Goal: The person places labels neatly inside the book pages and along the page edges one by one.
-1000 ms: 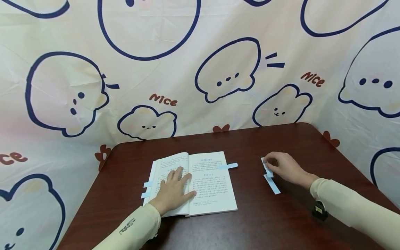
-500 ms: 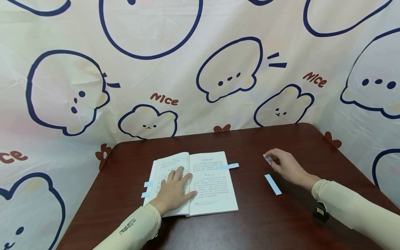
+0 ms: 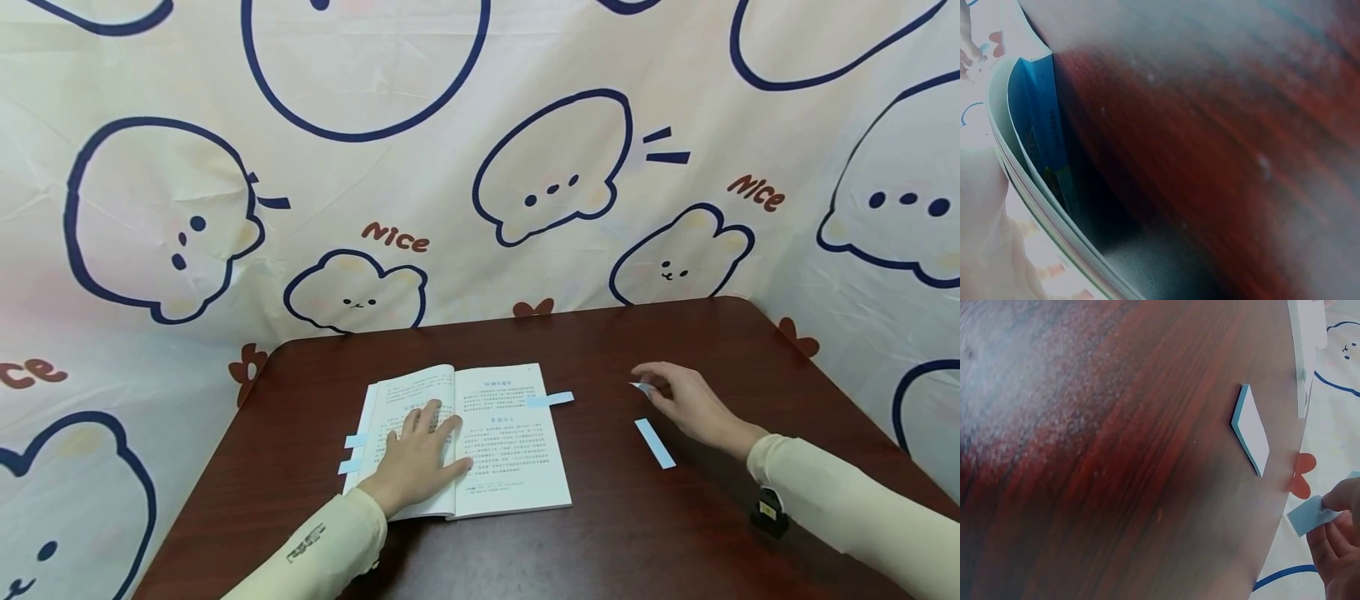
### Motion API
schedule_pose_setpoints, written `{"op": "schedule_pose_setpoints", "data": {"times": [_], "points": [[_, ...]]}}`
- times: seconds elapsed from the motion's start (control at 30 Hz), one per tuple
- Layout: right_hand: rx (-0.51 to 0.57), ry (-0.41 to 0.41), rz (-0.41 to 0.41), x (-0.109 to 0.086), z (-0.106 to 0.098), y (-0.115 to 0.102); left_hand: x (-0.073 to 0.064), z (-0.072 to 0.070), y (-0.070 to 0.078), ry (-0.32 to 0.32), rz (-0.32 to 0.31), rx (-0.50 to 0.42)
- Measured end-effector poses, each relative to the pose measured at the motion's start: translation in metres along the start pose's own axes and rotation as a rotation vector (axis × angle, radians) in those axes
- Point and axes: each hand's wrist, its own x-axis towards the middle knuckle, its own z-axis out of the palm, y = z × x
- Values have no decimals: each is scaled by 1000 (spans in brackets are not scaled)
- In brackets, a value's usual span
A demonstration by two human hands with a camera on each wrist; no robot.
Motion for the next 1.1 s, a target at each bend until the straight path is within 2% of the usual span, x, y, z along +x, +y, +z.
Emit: {"op": "schedule_pose_setpoints", "data": {"times": [0.3,0.73,1.1], "points": [[-35,63,-25,0,0,3,1,1,-1,2,0,4],[12,16,11,0,3,3,1,3,-1,7,4,10],[-27,2,2,-2,8,6,1,3,-1,13,8,10]]}}
